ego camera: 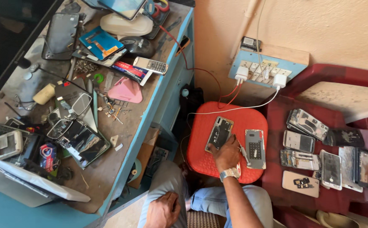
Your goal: The person sits at a cluttered workbench and uses a metal prying tool to separate the back cover from a disassembled smartphone. They repeatedly pry along the edges of the device to loosen the casing, handling the phone and tool with both hands.
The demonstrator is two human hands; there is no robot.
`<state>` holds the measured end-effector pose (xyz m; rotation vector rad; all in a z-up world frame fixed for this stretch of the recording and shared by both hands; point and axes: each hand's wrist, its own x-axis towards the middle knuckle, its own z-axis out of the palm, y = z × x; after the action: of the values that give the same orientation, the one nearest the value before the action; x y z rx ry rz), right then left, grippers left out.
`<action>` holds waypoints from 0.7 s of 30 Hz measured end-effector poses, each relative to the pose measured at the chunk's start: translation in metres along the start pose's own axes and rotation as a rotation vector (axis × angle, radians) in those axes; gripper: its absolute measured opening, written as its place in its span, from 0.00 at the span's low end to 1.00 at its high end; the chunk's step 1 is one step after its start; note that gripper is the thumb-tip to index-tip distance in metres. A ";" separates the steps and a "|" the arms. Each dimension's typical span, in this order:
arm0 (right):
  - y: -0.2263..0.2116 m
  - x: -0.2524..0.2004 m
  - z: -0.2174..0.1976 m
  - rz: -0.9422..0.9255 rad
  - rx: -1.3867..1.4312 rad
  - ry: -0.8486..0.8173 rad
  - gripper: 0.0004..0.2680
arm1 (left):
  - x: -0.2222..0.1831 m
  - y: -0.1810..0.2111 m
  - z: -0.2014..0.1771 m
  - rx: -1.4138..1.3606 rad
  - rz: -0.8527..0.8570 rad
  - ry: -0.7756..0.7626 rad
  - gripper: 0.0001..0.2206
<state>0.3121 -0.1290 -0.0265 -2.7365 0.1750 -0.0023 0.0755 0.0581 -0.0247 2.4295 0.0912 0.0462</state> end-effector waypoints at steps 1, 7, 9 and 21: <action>-0.010 -0.003 0.001 0.012 -0.031 -0.009 0.42 | 0.000 0.000 -0.001 0.011 -0.012 -0.013 0.08; -0.025 -0.008 0.000 0.124 -0.049 -0.040 0.44 | 0.002 0.004 -0.005 0.012 -0.043 -0.050 0.08; -0.017 -0.005 0.009 0.217 0.025 -0.083 0.46 | 0.001 0.002 -0.004 -0.006 -0.077 -0.091 0.08; 0.066 0.014 0.067 0.319 1.154 -0.368 0.08 | -0.022 -0.021 -0.003 -0.094 0.095 0.000 0.08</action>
<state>0.3200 -0.1653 -0.1142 -1.5057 0.3610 0.3648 0.0524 0.0738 -0.0365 2.3382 -0.0258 0.0908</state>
